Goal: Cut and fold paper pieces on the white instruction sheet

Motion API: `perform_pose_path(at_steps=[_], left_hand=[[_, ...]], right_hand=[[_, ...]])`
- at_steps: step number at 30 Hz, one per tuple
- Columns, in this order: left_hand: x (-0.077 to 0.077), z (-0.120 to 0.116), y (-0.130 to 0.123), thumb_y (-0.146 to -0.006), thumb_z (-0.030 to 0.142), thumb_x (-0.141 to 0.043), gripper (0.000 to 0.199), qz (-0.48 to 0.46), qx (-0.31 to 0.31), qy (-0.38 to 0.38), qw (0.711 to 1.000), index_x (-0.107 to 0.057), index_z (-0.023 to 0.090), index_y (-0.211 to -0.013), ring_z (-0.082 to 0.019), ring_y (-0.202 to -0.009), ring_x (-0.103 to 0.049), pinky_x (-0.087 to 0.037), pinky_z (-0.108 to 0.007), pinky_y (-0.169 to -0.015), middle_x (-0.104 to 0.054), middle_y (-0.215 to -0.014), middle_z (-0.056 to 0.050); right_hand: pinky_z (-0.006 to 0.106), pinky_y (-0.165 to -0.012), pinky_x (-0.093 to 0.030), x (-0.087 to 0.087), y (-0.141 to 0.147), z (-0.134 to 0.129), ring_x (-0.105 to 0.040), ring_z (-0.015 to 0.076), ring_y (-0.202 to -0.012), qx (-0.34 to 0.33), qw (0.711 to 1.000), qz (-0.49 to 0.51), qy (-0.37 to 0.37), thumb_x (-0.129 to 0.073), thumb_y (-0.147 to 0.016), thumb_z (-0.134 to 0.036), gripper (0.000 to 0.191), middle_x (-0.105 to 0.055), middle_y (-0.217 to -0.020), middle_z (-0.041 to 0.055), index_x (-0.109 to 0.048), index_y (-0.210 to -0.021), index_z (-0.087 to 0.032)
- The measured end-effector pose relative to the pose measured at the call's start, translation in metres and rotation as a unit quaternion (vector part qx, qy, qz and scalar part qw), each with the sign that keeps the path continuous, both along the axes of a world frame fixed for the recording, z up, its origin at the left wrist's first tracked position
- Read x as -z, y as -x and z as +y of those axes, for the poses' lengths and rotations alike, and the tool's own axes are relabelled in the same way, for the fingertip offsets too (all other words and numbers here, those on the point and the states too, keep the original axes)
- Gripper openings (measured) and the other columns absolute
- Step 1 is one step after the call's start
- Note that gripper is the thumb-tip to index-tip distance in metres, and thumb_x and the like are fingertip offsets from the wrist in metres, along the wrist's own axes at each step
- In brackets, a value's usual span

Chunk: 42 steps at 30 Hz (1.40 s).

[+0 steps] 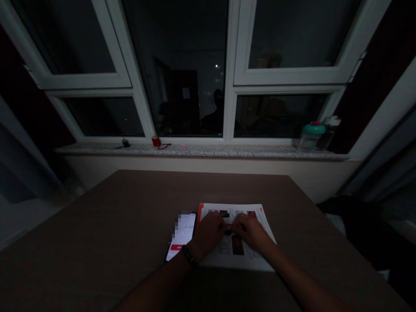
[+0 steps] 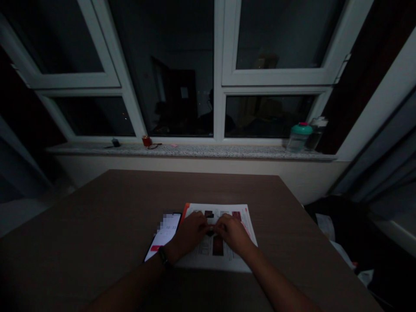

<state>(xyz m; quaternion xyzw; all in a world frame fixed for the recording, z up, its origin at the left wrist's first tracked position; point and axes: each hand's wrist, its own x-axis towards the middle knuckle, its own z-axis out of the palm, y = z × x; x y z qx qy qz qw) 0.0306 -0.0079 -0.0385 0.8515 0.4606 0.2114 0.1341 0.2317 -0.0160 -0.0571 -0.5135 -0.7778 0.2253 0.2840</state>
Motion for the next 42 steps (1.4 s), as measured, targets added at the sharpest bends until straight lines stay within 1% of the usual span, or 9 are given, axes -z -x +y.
perform_pose_path(at_steps=[5, 10, 15, 23, 29, 33, 37, 39, 42], left_hand=[[0.003, 0.003, -0.002, -0.089, 0.013, -0.059, 0.013, -0.009, -0.030, 0.012, 0.999, -0.058, 0.017, -0.077, -0.019, -0.091, -0.055, -0.044, -0.031, -0.081, -0.058, -0.094, -0.004], [0.005, 0.006, -0.003, -0.086, 0.011, -0.058, 0.011, -0.022, -0.028, 0.013, 0.999, -0.058, 0.017, -0.077, -0.019, -0.093, -0.055, -0.045, -0.031, -0.082, -0.057, -0.096, -0.004], [0.005, 0.006, -0.003, -0.087, 0.010, -0.058, 0.011, -0.025, -0.028, 0.016, 0.999, -0.057, 0.017, -0.079, -0.019, -0.093, -0.055, -0.044, -0.030, -0.082, -0.056, -0.098, -0.004], [0.007, 0.007, -0.002, -0.085, 0.009, -0.062, 0.013, -0.048, -0.029, 0.033, 0.998, -0.056, 0.017, -0.078, -0.018, -0.094, -0.056, -0.045, -0.029, -0.081, -0.055, -0.100, -0.003], [0.004, 0.006, -0.002, -0.084, 0.010, -0.065, 0.012, -0.052, -0.033, 0.044, 0.997, -0.057, 0.017, -0.078, -0.018, -0.092, -0.055, -0.045, -0.029, -0.079, -0.055, -0.098, -0.003], [0.003, 0.007, -0.003, -0.082, 0.006, -0.064, 0.013, -0.056, -0.035, 0.051, 0.996, -0.057, 0.016, -0.078, -0.017, -0.090, -0.054, -0.044, -0.028, -0.078, -0.054, -0.097, -0.003], [0.006, 0.011, -0.002, -0.079, 0.006, -0.068, 0.015, -0.069, -0.034, 0.055, 0.995, -0.058, 0.016, -0.081, -0.018, -0.089, -0.055, -0.043, -0.028, -0.076, -0.053, -0.096, -0.002], [0.008, 0.013, -0.001, -0.079, 0.005, -0.068, 0.015, -0.074, -0.027, 0.055, 0.995, -0.059, 0.017, -0.083, -0.018, -0.089, -0.055, -0.043, -0.028, -0.076, -0.054, -0.097, -0.002], [0.010, 0.014, 0.002, -0.081, 0.001, -0.063, 0.017, -0.078, -0.009, 0.056, 0.995, -0.059, 0.017, -0.084, -0.018, -0.089, -0.056, -0.043, -0.028, -0.078, -0.055, -0.097, -0.002]], right_hand=[[0.025, -0.063, -0.039, -0.002, 0.005, 0.003, -0.059, 0.0154, -0.067, 0.033, 0.999, 0.003, 0.029, -0.063, -0.086, -0.027, 0.015, -0.063, -0.074, 0.0005, -0.065, -0.074, -0.019], [0.025, -0.060, -0.038, 0.002, 0.007, 0.007, -0.059, 0.0152, -0.065, 0.045, 0.998, 0.001, 0.038, -0.064, -0.084, -0.025, 0.012, -0.063, -0.071, -0.0007, -0.063, -0.073, -0.019], [0.024, -0.059, -0.036, 0.003, 0.006, 0.008, -0.059, 0.0149, -0.064, 0.050, 0.998, 0.003, 0.042, -0.064, -0.083, -0.024, 0.012, -0.062, -0.068, -0.0017, -0.062, -0.073, -0.019], [0.024, -0.060, -0.035, 0.004, 0.008, 0.008, -0.059, 0.0145, -0.066, 0.053, 0.998, -0.006, 0.039, -0.065, -0.083, -0.022, 0.010, -0.063, -0.069, -0.0021, -0.060, -0.074, -0.019], [0.024, -0.061, -0.035, 0.006, 0.007, 0.010, -0.057, 0.0141, -0.067, 0.040, 0.999, 0.000, 0.023, -0.065, -0.082, -0.019, 0.010, -0.061, -0.072, -0.0017, -0.060, -0.073, -0.019], [0.024, -0.062, -0.035, 0.009, 0.007, 0.012, -0.056, 0.0144, -0.068, 0.037, 0.999, 0.003, 0.027, -0.066, -0.080, -0.018, 0.012, -0.059, -0.072, -0.0015, -0.059, -0.071, -0.019], [0.024, -0.063, -0.034, 0.008, 0.007, 0.011, -0.055, 0.0150, -0.070, 0.047, 0.998, 0.003, 0.029, -0.067, -0.080, -0.018, 0.011, -0.058, -0.075, -0.0018, -0.057, -0.076, -0.019], [0.025, -0.065, -0.035, 0.007, 0.006, 0.010, -0.055, 0.0153, -0.072, 0.041, 0.999, 0.004, 0.021, -0.065, -0.081, -0.015, 0.010, -0.058, -0.078, -0.0015, -0.056, -0.079, -0.020], [0.026, -0.070, -0.037, 0.006, 0.003, 0.008, -0.054, 0.0160, -0.076, 0.008, 1.000, 0.012, 0.010, -0.059, -0.081, -0.010, 0.011, -0.057, -0.084, -0.0002, -0.056, -0.080, -0.020]])
